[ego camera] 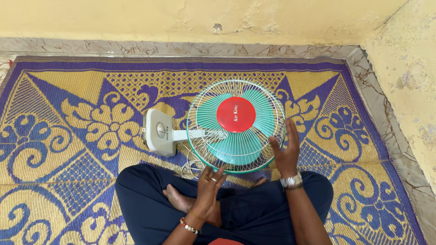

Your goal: The person assembles a table fan by attaching the front grille to the fan head and securing it with a screwdriver. They align the grille, tighten the central screw, and adjust the fan head angle.

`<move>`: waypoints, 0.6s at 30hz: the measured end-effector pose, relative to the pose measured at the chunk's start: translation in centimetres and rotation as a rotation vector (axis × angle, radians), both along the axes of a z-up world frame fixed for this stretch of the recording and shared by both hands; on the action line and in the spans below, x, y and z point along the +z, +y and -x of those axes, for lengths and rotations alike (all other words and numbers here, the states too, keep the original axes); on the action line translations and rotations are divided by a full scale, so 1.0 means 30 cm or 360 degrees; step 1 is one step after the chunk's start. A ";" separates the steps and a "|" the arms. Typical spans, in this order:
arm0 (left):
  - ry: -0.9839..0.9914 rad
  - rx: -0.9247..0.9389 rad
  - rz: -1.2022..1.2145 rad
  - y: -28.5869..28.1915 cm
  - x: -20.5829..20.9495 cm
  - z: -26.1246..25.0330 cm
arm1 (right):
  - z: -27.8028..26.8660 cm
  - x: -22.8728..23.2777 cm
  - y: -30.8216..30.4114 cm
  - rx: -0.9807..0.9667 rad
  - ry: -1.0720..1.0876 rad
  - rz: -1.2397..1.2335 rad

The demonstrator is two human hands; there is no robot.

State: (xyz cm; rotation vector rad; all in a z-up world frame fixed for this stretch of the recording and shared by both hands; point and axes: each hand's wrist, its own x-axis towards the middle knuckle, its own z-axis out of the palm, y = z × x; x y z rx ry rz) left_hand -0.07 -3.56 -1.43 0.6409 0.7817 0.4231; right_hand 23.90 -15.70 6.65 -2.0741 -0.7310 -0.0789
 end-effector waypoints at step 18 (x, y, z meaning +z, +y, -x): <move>0.0067 -0.0523 0.0391 0.117 0.098 0.007 | -0.125 -0.047 0.080 -0.0019 0.0908 -0.0438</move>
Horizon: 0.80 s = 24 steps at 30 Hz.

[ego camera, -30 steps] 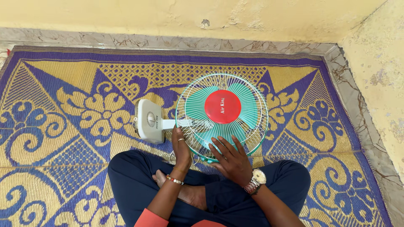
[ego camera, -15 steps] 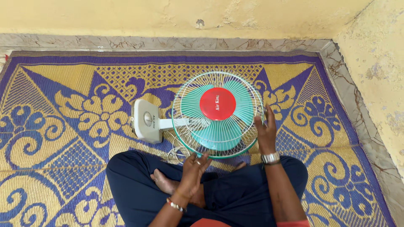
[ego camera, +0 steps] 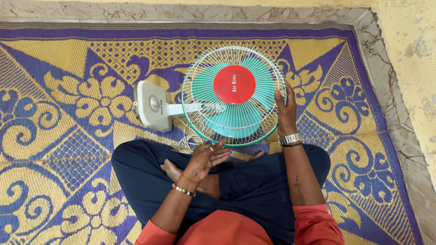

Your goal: The person assembles a table fan by attaching the front grille to the fan head and securing it with a screwdriver. They align the grille, tighten the central screw, and adjust the fan head angle.

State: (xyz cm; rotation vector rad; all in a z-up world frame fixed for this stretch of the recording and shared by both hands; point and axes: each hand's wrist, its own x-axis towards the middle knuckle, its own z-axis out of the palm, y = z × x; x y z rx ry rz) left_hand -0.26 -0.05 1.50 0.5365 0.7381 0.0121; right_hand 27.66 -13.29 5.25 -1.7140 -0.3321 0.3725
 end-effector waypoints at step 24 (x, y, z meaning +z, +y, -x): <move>0.0140 0.0022 -0.0125 -0.055 0.061 -0.071 | 0.004 -0.017 -0.007 -0.0038 0.0058 -0.0038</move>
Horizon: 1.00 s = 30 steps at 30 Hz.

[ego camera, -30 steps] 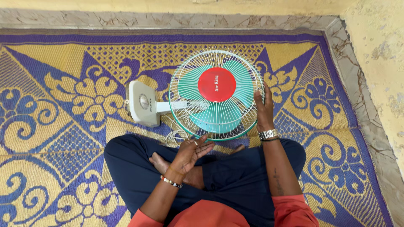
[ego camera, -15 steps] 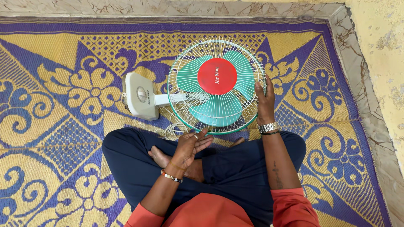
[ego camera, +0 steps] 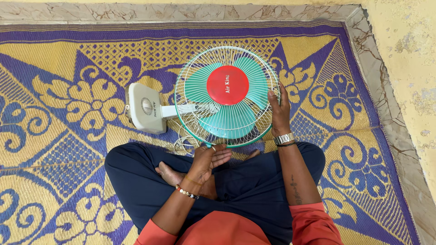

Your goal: The person assembles a table fan by attaching the front grille to the fan head and securing it with a screwdriver. They align the grille, tighten the central screw, and adjust the fan head angle.

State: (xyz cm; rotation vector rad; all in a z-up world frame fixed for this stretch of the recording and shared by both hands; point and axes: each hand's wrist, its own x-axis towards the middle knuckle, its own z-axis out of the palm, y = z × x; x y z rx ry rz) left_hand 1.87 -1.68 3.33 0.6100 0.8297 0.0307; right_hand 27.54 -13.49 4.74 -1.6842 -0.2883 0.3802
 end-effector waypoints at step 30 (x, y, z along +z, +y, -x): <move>-0.0140 0.0048 -0.0108 0.096 -0.066 0.097 | 0.002 0.003 -0.005 0.0024 0.0017 -0.0062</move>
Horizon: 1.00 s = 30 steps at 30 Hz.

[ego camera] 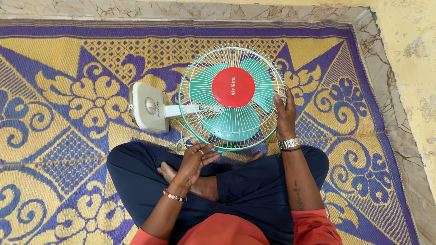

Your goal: The person assembles a table fan by attaching the front grille to the fan head and securing it with a screwdriver. They align the grille, tighten the central screw, and adjust the fan head angle.

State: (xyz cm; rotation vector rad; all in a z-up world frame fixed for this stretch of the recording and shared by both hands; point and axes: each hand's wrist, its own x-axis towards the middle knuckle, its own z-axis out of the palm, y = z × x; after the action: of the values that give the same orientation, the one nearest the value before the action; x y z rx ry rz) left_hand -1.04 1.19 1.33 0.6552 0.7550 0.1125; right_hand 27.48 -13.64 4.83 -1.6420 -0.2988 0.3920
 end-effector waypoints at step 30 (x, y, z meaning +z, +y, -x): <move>0.0030 0.0495 0.0016 -0.153 0.001 -0.024 | 0.010 0.001 -0.006 -0.0004 0.0002 -0.0074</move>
State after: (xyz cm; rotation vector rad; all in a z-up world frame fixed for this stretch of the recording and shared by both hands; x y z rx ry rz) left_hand -0.31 -3.40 1.37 0.5261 0.8712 0.3874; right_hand 27.19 -13.82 4.85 -1.5963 -0.3032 0.3815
